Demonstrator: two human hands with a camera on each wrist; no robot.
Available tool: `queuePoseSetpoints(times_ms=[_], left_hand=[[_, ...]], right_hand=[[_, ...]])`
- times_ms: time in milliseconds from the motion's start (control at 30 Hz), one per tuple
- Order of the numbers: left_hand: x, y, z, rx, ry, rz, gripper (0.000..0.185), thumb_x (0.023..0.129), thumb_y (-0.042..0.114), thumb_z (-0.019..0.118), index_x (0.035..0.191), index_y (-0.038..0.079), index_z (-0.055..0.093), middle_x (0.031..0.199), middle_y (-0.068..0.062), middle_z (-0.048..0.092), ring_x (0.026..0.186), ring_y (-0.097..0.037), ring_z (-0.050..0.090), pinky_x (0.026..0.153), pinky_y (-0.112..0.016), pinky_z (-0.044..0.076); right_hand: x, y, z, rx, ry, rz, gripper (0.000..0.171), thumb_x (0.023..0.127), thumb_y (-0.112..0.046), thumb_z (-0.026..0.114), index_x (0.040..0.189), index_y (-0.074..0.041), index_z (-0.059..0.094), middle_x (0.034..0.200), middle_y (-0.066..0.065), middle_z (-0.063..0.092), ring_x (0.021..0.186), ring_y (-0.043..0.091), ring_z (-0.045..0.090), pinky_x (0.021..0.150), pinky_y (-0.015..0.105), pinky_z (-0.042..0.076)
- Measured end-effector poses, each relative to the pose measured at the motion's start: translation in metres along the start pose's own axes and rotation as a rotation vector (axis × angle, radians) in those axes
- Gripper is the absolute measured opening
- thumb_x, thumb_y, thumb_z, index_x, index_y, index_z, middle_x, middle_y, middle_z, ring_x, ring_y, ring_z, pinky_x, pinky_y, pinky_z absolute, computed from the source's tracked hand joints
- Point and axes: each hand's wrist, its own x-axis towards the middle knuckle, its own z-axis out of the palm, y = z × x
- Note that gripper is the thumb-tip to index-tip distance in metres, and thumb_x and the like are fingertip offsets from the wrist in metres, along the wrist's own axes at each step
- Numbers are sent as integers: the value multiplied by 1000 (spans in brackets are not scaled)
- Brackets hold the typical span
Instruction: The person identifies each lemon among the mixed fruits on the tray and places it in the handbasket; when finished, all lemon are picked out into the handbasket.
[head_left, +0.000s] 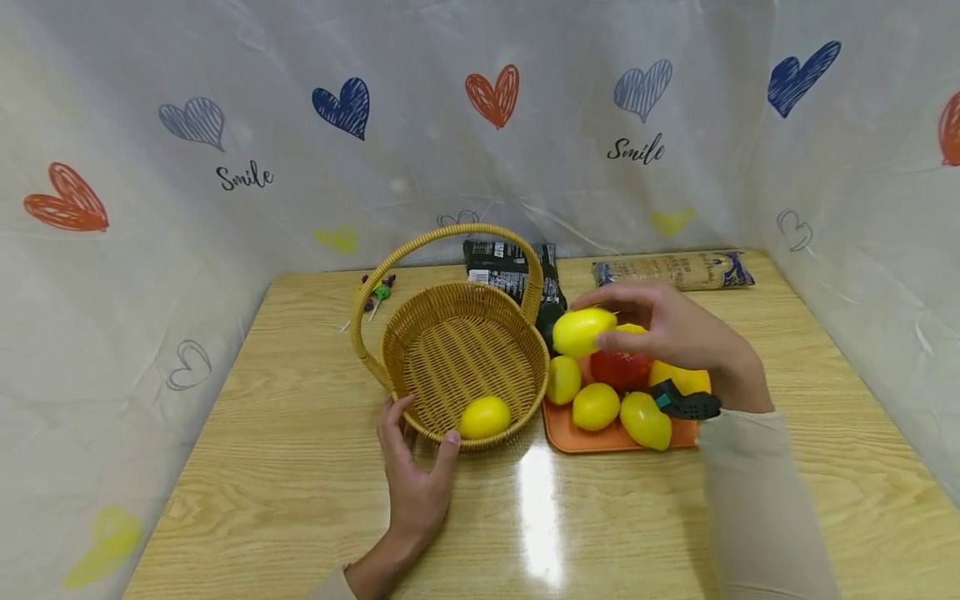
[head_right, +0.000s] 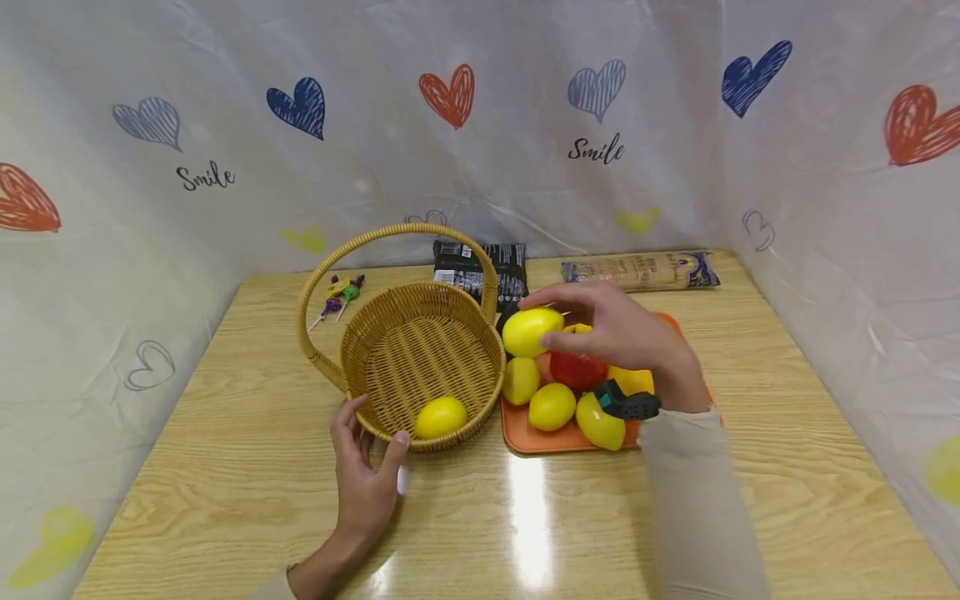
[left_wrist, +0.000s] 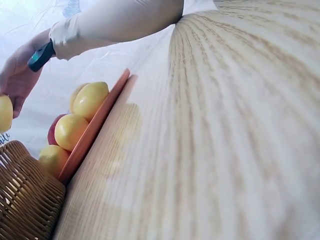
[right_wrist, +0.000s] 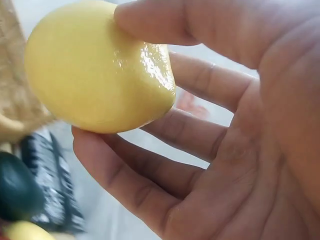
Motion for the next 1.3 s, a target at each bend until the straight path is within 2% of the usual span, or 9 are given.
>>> queuePoseSetpoints(times_ms=[167,333,500,633,800,900,1067,1200,1300], left_hand=[[0,-1,1,-1,-1,0,73,97,6,76,158,-4,36,169,-30,24,159,-39,30,125,-71,28],[0,-1,0,-1,-1,3,73,97,7,76,158,-4,36,169,-30,24,159,-40,30,125,-71,28],[0,-1,0,-3,-4,2,73,97,8,76,158,-3,36,169,-29,23,159,-39,30,125,-70,28],[0,-1,1,2,-2,-3,74,97,7,76,158,-3,36,170,-29,23,160,-40,30,125,-69,28],[0,0,1,10,9,-3,73,95,7,76,156,-2,38,170,-29,23,161,-43,25,125,-72,28],[0,0,2,3,3,4,73,96,7,77,156,-2,37,170,-29,23,161,-43,25,125,-73,27],[1,1,2,10,2,11,73,97,7,77,157,-3,37,170,-27,24,161,-42,26,124,-73,28],[1,1,1,21,8,5,72,97,8,77,156,-3,37,170,-28,24,161,-43,25,124,-72,29],[1,0,0,19,8,7,73,96,9,77,156,-3,38,170,-28,24,161,-44,25,123,-73,30]], right_hand=[[17,-6,24,-60,-84,-15,42,101,-13,79,142,-20,72,136,-1,75,109,15,71,98,32,60],[30,-15,52,-196,-136,-17,42,102,-18,78,143,-26,72,139,-6,73,105,14,66,93,43,58],[41,-21,79,-310,-228,-39,42,100,-18,75,142,-18,72,143,-2,73,119,17,69,102,44,57],[48,-23,98,-338,-310,-57,41,99,-20,75,139,-14,74,137,-1,76,119,16,70,104,43,58],[53,-26,115,-153,-408,-29,42,104,-25,75,144,-14,72,138,0,75,116,17,74,102,40,61],[52,-25,119,0,-398,-43,44,105,-25,76,146,-10,70,141,6,75,120,25,76,104,43,61],[38,-13,120,221,-277,-101,45,101,-16,80,144,-8,71,141,9,75,128,32,73,109,45,58],[8,-1,110,348,-156,-80,45,98,-4,80,142,-11,73,141,6,76,130,25,72,110,48,57],[-20,11,98,390,-70,-64,45,96,6,77,139,-6,73,140,10,75,128,25,73,109,44,58]])
